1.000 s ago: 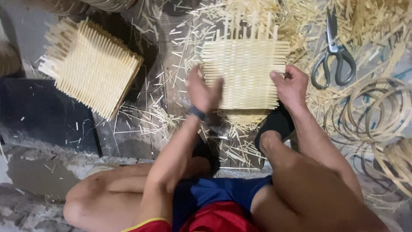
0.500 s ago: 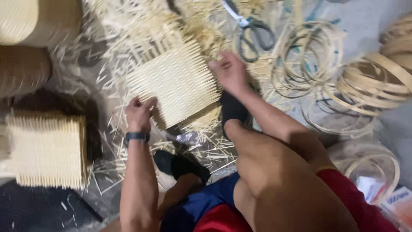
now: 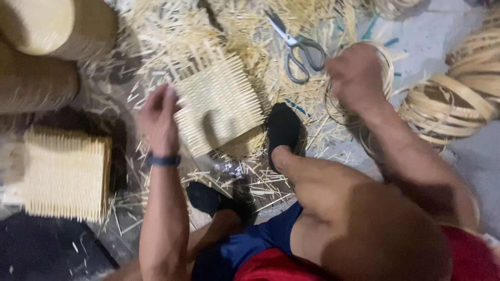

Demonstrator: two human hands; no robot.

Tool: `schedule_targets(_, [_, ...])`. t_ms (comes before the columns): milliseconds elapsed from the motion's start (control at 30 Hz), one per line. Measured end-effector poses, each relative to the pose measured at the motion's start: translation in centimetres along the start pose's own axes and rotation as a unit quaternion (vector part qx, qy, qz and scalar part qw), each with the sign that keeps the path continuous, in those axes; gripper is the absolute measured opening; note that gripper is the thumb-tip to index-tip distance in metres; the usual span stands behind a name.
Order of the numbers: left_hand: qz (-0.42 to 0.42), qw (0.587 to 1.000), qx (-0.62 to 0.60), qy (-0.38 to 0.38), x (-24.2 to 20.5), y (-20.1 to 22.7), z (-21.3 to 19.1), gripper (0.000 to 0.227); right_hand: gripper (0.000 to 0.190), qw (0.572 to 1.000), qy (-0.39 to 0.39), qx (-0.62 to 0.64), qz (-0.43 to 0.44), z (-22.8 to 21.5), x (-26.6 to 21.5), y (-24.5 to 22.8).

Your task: The person sits on the floor and repeatedly places a woven bamboo tray on a wooden block, then uses shears to trim the protruding edges. After each trim, the tray is removed and stacked with others.

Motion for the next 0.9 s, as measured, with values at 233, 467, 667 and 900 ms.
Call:
schedule_targets(233, [-0.092,0.871,-0.455,-0.164,0.4,3.9,5.7,0.036,0.024,0.914,-0.081,0.050,-0.395,-12.6,4.3,-19.0])
schedule_targets(467, [-0.001,0.846,-0.502,-0.182,-4.0,4.4,2.5,0.026,0.042,0.860,-0.220,0.457,0.051,-9.0,9.7,-16.4])
schedule_targets(667, [-0.102,0.874,-0.454,-0.140,-6.0,3.3,0.6,0.021,0.046,0.756,-0.235,0.609,0.039,-4.7,10.4,-20.0])
schedule_targets(900, [-0.091,0.905,-0.411,-0.061,-5.2,2.1,-1.9,0.028,0.044,0.702,-0.236,0.668,0.076,0.1,10.2,-20.2])
Point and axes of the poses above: each hand's wrist, its own x-axis towards the middle knuckle, its own z-axis out of the palm, y = z × x, the point moved 8 cm from there along x, towards the middle knuckle, and after that the axes turned 13 degrees about -y, right-handed, at the moved point
